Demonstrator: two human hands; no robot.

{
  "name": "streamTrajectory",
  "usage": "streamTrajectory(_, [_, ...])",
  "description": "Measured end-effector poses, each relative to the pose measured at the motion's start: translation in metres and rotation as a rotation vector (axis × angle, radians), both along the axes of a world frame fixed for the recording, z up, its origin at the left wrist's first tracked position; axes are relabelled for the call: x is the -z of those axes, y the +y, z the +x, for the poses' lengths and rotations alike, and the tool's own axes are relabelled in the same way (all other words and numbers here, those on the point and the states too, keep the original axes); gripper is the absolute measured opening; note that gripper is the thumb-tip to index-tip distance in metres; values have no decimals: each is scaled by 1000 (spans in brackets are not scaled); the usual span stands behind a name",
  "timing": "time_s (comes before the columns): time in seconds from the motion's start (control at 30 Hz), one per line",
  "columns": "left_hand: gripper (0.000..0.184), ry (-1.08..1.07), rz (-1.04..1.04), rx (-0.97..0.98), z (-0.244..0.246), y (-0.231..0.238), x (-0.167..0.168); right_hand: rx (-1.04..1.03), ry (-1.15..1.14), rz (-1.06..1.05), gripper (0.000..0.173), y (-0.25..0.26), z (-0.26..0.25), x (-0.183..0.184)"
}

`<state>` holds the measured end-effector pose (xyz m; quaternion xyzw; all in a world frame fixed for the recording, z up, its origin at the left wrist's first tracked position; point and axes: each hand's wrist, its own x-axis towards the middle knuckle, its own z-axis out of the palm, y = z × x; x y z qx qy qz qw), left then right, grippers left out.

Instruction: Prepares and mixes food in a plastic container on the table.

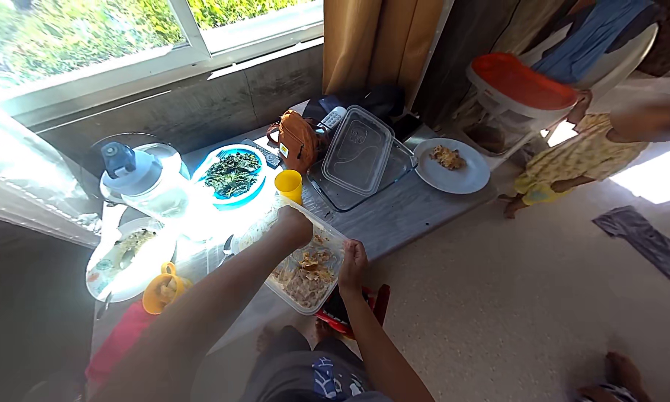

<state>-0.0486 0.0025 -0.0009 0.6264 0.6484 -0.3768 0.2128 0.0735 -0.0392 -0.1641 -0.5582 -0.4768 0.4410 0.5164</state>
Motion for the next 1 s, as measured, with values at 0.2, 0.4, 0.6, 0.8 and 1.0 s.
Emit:
streamTrajectory(0.2, [16, -45, -10, 68, -24, 11, 14, 10, -32, 14, 34, 0, -3, 2])
streamTrajectory(0.4, [21, -95, -59, 25, -61, 11, 36, 37, -48, 30, 36, -2, -4, 2])
streamTrajectory(0.6, [23, -204, -39, -125, -87, -11, 46, 49, -79, 29, 36, -3, -5, 3])
streamTrajectory(0.8, [24, -282, -4, -261, -101, -40, 55, 56, -102, 33, 35, -3, -6, 2])
streamTrajectory(1.0, [23, -217, 43, -259, -77, -47, 42, 41, -93, 23, 36, -3, -5, 2])
